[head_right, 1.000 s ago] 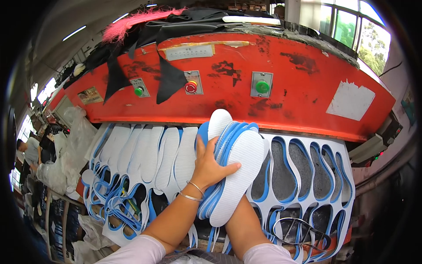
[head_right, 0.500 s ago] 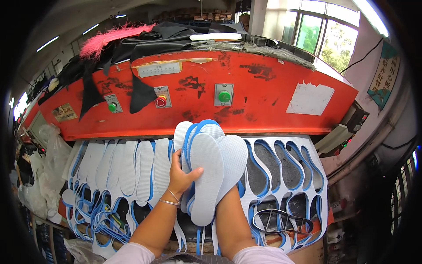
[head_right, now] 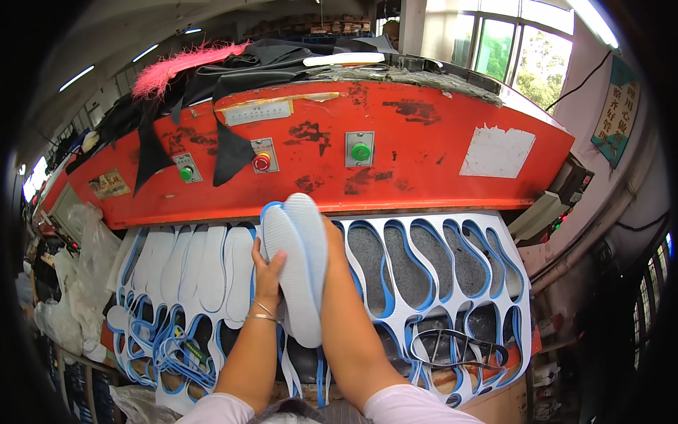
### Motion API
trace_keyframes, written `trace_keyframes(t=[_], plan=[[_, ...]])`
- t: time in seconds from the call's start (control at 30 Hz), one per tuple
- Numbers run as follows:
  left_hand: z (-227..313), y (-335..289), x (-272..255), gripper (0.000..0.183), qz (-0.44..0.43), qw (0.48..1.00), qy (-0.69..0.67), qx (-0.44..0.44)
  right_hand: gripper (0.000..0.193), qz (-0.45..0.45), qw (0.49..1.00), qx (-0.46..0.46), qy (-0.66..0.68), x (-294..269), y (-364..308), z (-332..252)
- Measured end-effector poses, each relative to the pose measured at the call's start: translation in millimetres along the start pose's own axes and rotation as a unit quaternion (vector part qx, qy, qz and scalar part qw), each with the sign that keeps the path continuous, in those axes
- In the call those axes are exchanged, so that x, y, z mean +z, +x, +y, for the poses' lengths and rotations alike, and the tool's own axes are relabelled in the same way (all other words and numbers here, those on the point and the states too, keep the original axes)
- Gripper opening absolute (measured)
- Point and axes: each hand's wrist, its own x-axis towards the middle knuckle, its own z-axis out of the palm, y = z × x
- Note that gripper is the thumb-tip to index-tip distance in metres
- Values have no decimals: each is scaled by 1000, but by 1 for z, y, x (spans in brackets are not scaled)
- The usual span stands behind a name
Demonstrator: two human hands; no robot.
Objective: Operating a hydraulic press machine with a cutting die to stamp out shoe soles from a sheet of material and then packing them.
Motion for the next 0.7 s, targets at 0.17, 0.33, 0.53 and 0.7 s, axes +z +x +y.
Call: trace_keyframes(t=[0.17,0.33,0.53,0.7], plan=[[3,1,-9,115,-11,965,-173,-199,77,-50,998,32,36,31,36,22],[14,-9,-23,102,14,972,-154,-175,111,114,954,26,-276,99,-27,19],[25,-28,-38,64,-212,939,-177,-204,83,166,851,34,-496,127,-15,36],[42,-52,-34,93,-224,937,-229,-141,91,94,830,2,-550,172,-24,47]])
